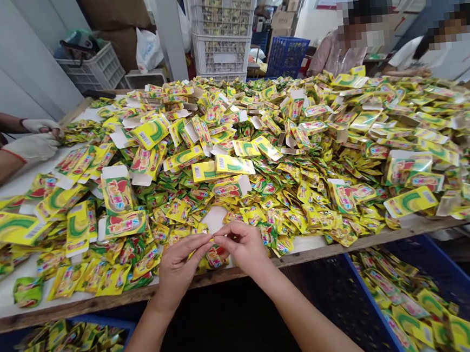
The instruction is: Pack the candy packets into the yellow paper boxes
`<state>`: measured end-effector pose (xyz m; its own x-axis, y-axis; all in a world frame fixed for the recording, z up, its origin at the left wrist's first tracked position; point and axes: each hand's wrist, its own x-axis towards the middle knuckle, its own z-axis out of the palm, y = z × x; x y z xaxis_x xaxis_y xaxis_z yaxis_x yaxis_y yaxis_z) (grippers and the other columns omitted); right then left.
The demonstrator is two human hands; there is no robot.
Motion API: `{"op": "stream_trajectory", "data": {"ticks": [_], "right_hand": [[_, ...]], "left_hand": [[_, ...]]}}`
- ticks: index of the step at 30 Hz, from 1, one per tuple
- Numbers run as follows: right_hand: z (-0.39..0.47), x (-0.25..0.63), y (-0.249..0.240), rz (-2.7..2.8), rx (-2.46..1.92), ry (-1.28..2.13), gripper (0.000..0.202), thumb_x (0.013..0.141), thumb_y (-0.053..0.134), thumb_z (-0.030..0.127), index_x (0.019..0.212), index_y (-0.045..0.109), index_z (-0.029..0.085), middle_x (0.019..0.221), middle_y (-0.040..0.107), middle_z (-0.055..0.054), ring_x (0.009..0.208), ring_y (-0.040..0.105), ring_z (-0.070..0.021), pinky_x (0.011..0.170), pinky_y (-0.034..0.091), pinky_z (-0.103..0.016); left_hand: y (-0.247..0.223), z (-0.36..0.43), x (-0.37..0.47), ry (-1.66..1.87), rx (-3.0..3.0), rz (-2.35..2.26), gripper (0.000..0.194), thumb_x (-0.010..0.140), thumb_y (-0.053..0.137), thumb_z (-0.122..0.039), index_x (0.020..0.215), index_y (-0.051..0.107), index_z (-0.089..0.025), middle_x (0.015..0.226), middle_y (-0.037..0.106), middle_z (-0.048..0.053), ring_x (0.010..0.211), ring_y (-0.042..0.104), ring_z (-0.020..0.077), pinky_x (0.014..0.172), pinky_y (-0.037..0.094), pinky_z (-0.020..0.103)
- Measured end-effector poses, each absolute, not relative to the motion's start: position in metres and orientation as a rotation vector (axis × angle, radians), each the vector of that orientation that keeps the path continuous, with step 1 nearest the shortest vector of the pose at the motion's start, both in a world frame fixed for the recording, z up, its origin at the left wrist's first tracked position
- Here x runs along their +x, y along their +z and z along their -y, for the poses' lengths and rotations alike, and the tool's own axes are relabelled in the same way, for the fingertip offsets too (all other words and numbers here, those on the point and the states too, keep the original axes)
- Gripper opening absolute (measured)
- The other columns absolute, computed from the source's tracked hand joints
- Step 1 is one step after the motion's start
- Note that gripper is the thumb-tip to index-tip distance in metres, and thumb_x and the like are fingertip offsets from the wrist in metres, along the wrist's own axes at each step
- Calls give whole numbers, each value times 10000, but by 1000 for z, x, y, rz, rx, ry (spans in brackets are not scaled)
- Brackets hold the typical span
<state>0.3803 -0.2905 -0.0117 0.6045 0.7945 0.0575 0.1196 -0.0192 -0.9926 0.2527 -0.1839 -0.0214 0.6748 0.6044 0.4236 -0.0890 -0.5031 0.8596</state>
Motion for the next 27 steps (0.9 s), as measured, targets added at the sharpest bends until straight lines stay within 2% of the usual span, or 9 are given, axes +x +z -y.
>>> {"op": "stream_trajectory", "data": {"ticks": [4,10,13,16,19,21,23,25,27], "right_hand": [[298,378,-11,1197,-1553,246,146,890,546,194,889,692,189,870,621,-66,842,609,-175,753,530,-310],[312,380,-6,1318,-1553,220,140,910,560,209,963,689,206,945,632,-66,916,607,-171,807,506,-301],[332,395,-4,1443,-1621,227,215,919,547,226,1089,677,244,1091,616,-74,1009,589,-183,855,496,-316],[355,421,-7,1329,-1923,1,279,905,561,235,1175,632,219,1096,607,-98,1030,562,-229,895,471,-386],[370,441,-15,1307,-2225,-146,267,809,683,260,1054,645,161,1025,613,-119,991,534,-291,882,444,-458],[373,447,-18,1365,-2305,-84,187,754,725,225,901,626,167,941,623,-94,928,538,-284,827,452,-434],[371,450,-14,1343,-2324,51,165,737,715,176,807,566,184,827,619,-47,816,557,-239,735,463,-367],[362,455,-2,1290,-2284,227,189,724,701,151,807,536,194,768,618,-8,727,574,-194,663,460,-305],[345,465,14,1289,-2219,379,230,710,695,138,890,563,194,809,653,1,749,613,-176,672,468,-271]], "left_hand": [[-24,182,250,912,1994,-335,205,814,682,-147,976,752,-252,946,765,23,879,710,157,845,570,265],[-25,183,245,934,2123,-206,297,845,628,-86,1082,709,-246,1022,745,41,931,702,143,862,569,247],[-28,185,237,956,2243,-94,364,853,607,-61,1165,662,-241,1141,701,79,1032,668,166,910,555,293],[-34,188,232,908,2350,45,479,839,635,-75,1286,567,-234,1216,655,114,1109,626,199,950,535,352],[-40,191,236,804,2357,88,528,867,589,-59,1352,497,-245,1199,646,116,1110,615,186,934,534,333],[-37,193,242,744,2321,58,505,886,550,-48,1345,506,-253,1174,647,102,1077,625,162,918,531,297],[-26,193,243,799,2261,-36,443,888,558,-72,1288,566,-262,1129,665,76,1025,644,144,895,531,258],[-9,188,229,943,2174,-273,363,884,575,-116,1206,627,-276,1100,684,49,1004,653,144,886,530,244],[4,176,194,945,2127,-549,295,877,590,-189,1140,667,-297,1089,703,28,1010,658,164,880,533,250]]}}
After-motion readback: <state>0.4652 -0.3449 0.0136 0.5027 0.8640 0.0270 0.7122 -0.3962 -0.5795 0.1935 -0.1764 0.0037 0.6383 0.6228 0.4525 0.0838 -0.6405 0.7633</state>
